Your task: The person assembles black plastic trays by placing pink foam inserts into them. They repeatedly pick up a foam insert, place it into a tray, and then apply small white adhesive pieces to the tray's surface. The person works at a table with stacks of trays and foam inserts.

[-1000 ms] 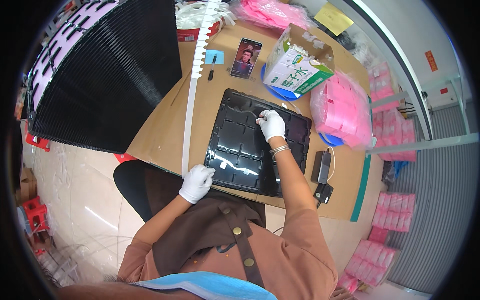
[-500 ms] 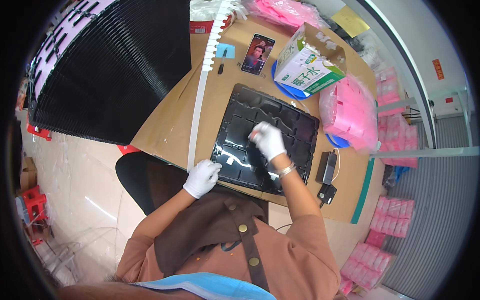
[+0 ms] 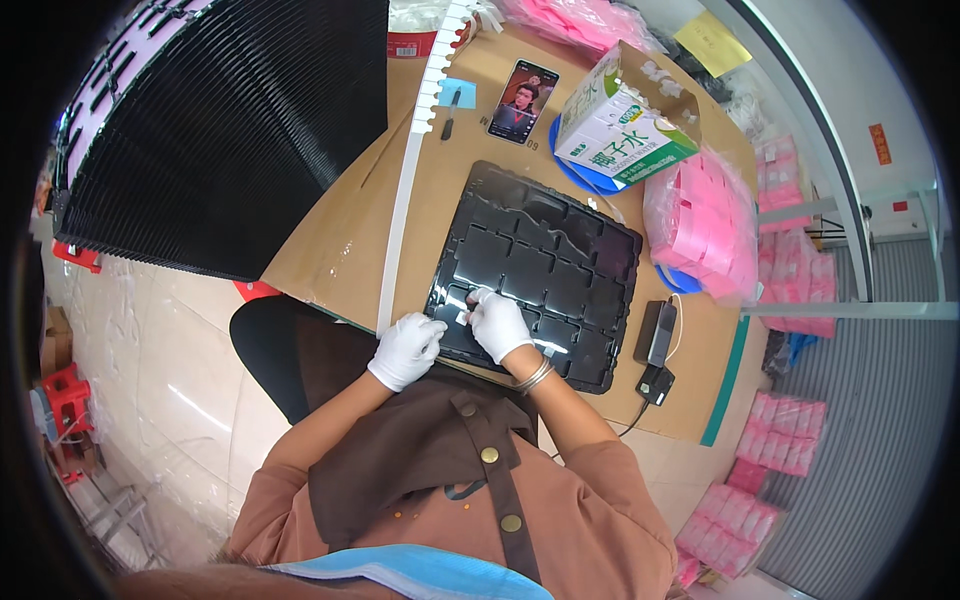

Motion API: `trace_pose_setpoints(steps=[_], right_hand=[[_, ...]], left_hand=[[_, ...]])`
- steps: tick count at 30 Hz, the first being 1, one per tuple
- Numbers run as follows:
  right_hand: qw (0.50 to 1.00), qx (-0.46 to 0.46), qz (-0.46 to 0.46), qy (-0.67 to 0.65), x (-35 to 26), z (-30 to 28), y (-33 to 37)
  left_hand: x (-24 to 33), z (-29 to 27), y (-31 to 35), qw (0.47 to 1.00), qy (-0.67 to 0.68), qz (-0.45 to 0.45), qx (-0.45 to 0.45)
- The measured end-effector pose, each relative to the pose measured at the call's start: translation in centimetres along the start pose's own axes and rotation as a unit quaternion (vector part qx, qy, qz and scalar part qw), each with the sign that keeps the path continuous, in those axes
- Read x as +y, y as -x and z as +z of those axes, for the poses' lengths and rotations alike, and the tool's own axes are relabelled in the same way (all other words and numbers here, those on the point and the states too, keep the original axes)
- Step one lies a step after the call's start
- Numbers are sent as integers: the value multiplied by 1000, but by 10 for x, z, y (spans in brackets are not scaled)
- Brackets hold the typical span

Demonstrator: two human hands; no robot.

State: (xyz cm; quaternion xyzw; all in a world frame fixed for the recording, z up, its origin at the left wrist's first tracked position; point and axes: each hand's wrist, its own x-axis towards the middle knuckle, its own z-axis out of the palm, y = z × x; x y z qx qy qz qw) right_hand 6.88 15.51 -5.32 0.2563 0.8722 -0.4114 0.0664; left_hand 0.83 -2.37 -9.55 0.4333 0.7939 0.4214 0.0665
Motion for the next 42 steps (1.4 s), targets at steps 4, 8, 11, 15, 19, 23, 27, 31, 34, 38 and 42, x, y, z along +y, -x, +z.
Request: trace_pose_setpoints(steps=[4,8,11,15,19,23,27,31,34,38,42], right_hand=[[1000,-11,22,6,5,8,-6],[997,25,13,72,-2,14,-7],[990,59,-41,120,-2,20,5],[988,79,-118,60,-15,4,21],[933,239,-268,27,-74,-108,-25],[815,512,-273,-4,-83,-267,-125],[891,379,-185,169,-61,-368,-137],[820,405,-74,399,24,-386,-89],[860,390,-11,328,93,-334,-43],[778,449,47,436,96,-268,-26],[788,454,29,415,126,-274,-29]], left_hand=[[-5,2,3,1000,1,3,-7],[-2,2,4,1000,-3,5,2],[-5,3,3,1000,0,7,4],[-3,5,6,1000,2,12,18],[-4,8,4,1000,6,8,29],[3,1,0,1000,16,10,7],[2,-7,5,997,58,-28,45],[-10,-39,7,986,-107,-44,118],[-33,-54,0,965,-133,-127,188],[17,-66,-25,982,-133,-28,129],[54,-50,-57,996,-23,-1,84]])
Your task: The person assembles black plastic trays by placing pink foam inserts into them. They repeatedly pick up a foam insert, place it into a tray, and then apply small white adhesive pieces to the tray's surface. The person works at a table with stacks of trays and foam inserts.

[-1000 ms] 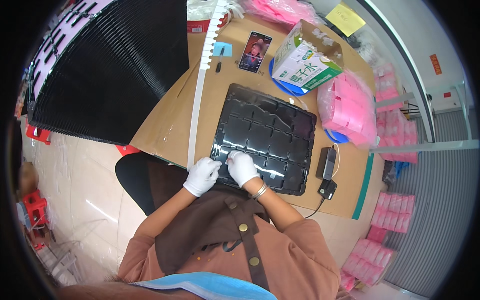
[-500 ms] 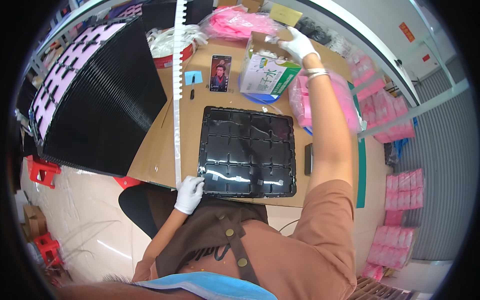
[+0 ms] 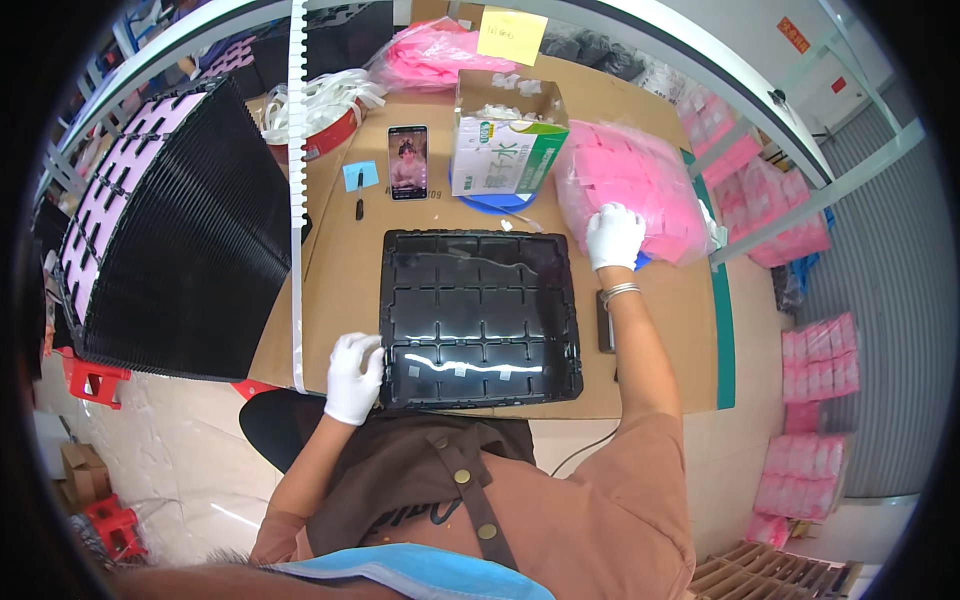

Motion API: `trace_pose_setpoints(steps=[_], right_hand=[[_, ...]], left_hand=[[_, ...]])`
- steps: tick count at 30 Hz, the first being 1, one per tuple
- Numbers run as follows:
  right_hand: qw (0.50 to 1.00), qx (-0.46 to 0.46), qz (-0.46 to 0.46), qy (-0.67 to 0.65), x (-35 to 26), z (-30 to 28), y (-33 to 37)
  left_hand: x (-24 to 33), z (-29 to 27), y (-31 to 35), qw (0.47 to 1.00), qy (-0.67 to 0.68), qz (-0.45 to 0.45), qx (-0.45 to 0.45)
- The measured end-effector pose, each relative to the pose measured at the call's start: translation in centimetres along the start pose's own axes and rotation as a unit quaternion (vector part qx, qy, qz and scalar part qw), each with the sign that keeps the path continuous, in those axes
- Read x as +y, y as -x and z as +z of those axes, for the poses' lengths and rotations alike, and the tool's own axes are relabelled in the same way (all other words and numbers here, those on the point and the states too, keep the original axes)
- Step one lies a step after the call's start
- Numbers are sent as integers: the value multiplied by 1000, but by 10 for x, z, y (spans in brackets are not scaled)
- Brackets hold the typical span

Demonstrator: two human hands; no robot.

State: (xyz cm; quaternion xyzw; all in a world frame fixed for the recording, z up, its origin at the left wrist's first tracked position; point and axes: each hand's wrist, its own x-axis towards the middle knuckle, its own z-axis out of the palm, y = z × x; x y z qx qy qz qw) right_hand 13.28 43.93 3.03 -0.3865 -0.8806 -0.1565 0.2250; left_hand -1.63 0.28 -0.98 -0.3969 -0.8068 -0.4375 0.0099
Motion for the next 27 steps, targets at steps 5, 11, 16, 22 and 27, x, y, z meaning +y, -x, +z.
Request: trace_pose_setpoints(steps=[5,11,16,22,27], right_hand=[[988,126,-35,-79,-1,-47,-4],[980,-27,-181,-81,-88,-143,62],[898,77,-91,-424,-80,-112,101],[591,-95,244,-763,-17,19,102],[559,-212,268,-755,-34,-4,110]], left_hand=[[41,52,-50,953,254,-89,-139],[118,116,-114,610,628,-340,-345],[96,98,-106,608,645,-417,-202],[38,61,-94,659,587,-437,-172],[3,44,-73,795,443,-380,-166]])
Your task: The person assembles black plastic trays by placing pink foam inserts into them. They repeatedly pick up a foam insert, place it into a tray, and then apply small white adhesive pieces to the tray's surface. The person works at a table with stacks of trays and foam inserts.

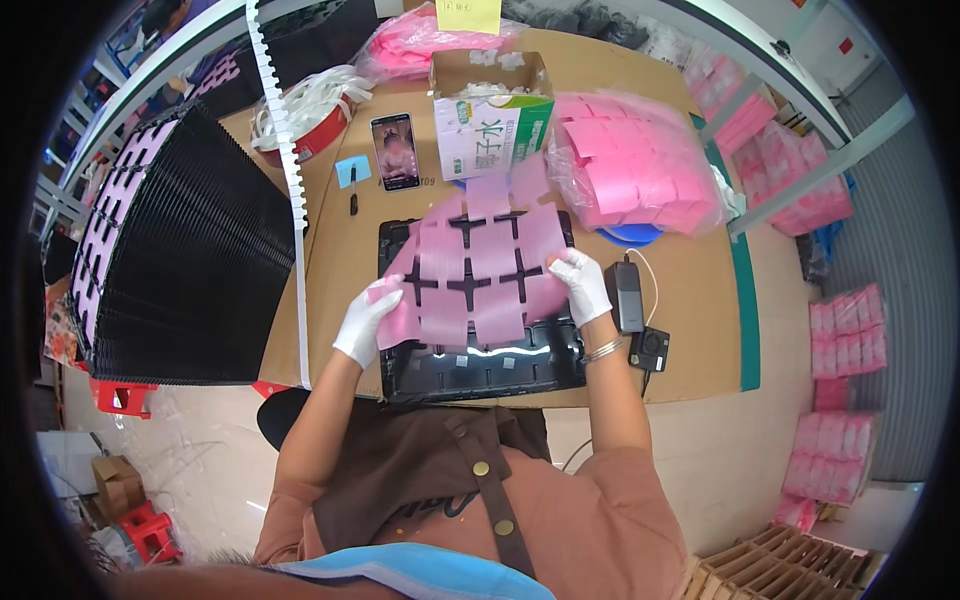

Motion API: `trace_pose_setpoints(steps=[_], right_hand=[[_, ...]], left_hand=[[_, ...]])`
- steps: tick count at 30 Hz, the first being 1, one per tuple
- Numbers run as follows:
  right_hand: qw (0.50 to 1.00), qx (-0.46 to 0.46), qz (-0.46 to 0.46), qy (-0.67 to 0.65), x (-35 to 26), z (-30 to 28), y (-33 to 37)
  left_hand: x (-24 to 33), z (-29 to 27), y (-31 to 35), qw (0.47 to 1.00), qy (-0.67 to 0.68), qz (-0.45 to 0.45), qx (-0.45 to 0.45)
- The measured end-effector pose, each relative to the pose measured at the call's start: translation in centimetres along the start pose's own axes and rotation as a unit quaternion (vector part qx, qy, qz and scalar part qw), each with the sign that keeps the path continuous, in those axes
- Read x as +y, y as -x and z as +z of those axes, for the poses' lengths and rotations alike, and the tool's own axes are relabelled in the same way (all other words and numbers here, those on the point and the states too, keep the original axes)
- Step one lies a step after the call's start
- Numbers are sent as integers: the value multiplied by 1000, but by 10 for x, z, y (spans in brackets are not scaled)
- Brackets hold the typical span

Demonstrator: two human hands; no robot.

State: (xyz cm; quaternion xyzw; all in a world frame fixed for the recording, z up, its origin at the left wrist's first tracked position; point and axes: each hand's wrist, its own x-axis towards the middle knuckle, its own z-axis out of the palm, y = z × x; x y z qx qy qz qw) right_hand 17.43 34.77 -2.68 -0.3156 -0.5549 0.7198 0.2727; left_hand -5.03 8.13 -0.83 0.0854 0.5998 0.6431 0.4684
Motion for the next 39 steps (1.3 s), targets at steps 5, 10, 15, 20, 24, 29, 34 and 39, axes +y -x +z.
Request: trace_pose_setpoints(steps=[5,10,15,20,24,29,34,39], right_hand=[[991,47,122,27,16,-16,24],[979,83,148,109,38,-38,34],[965,123,117,201,54,-47,59],[947,116,101,282,61,-46,67],[953,119,93,263,56,-34,65],[953,124,87,261,50,-27,68],[968,122,81,202,51,-29,69],[974,122,94,168,55,-34,66]], left_hand=[[-12,-1,24,972,-213,88,42],[-71,-24,11,926,-357,102,61],[-78,-8,35,940,-341,11,25],[-87,1,13,970,-223,92,-16],[-8,56,58,883,-371,276,-83],[-47,28,42,900,-380,213,-21],[-86,-18,23,957,-285,18,54],[-78,-11,34,903,-413,68,101]])
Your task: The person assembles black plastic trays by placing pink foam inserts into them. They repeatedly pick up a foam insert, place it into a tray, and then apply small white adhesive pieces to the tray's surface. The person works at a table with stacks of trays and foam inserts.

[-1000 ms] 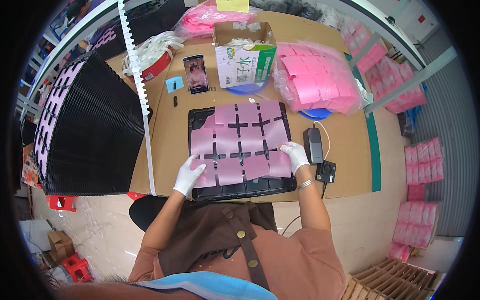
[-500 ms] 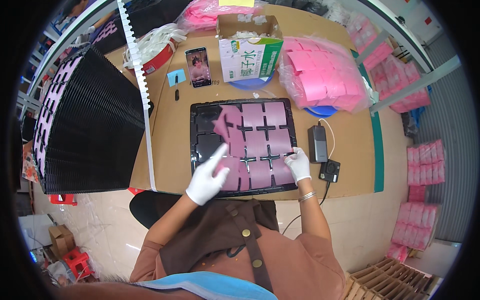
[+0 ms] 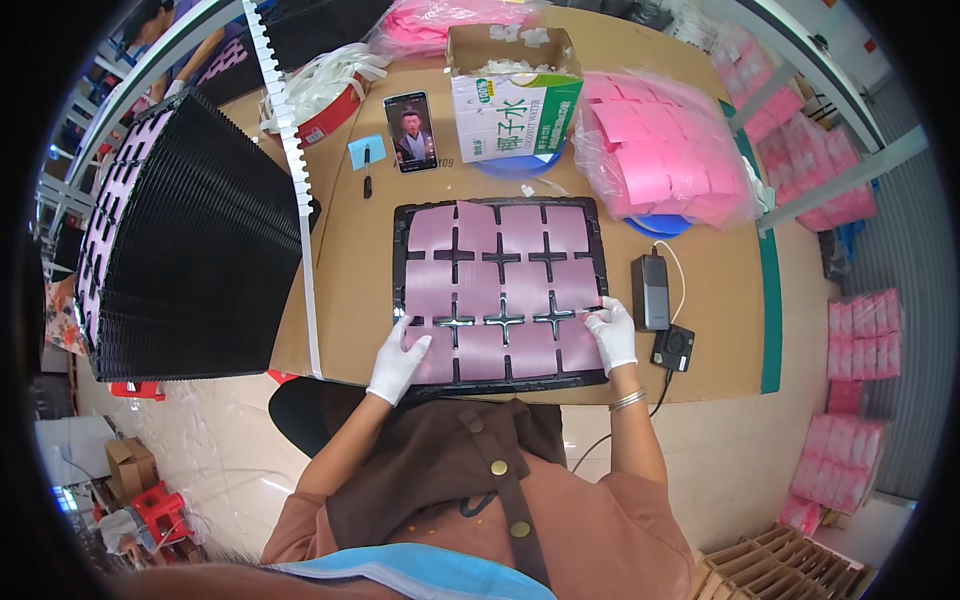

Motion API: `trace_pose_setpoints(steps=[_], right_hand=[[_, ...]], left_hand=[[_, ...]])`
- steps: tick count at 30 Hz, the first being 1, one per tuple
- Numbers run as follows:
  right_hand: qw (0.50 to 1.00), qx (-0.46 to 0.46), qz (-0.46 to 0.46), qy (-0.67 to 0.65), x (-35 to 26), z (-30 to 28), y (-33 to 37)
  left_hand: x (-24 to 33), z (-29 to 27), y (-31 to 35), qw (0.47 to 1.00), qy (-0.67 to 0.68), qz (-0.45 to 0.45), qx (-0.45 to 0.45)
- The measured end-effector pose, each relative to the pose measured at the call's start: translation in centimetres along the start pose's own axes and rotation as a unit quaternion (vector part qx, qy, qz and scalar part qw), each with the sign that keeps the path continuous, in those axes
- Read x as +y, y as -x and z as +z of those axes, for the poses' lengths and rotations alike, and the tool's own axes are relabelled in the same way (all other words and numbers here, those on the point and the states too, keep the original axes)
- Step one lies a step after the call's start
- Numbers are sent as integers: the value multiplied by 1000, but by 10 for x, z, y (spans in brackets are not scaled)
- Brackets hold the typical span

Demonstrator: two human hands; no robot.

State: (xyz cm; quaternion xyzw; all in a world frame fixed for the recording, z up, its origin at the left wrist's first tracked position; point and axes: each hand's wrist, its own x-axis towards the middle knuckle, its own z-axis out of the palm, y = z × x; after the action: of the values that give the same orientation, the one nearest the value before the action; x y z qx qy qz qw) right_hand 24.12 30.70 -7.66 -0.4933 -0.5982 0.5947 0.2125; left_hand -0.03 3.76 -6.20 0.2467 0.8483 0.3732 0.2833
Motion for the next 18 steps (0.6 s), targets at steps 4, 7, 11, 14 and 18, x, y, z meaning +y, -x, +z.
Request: trace_pose_setpoints(steps=[4,7,11,14,18], right_hand=[[998,35,-3,55,-1,-3,1],[990,44,-10,133,2,-10,5],[990,24,-37,132,14,-19,0],[989,31,-34,143,7,-17,1],[979,82,-8,188,-13,-19,11]], left_hand=[[12,-2,16,999,-20,-12,30],[17,-7,23,999,-3,-51,-8],[5,-5,19,998,-29,-49,2],[9,-9,20,996,-65,-64,-15],[17,-24,23,993,-88,-32,66]])
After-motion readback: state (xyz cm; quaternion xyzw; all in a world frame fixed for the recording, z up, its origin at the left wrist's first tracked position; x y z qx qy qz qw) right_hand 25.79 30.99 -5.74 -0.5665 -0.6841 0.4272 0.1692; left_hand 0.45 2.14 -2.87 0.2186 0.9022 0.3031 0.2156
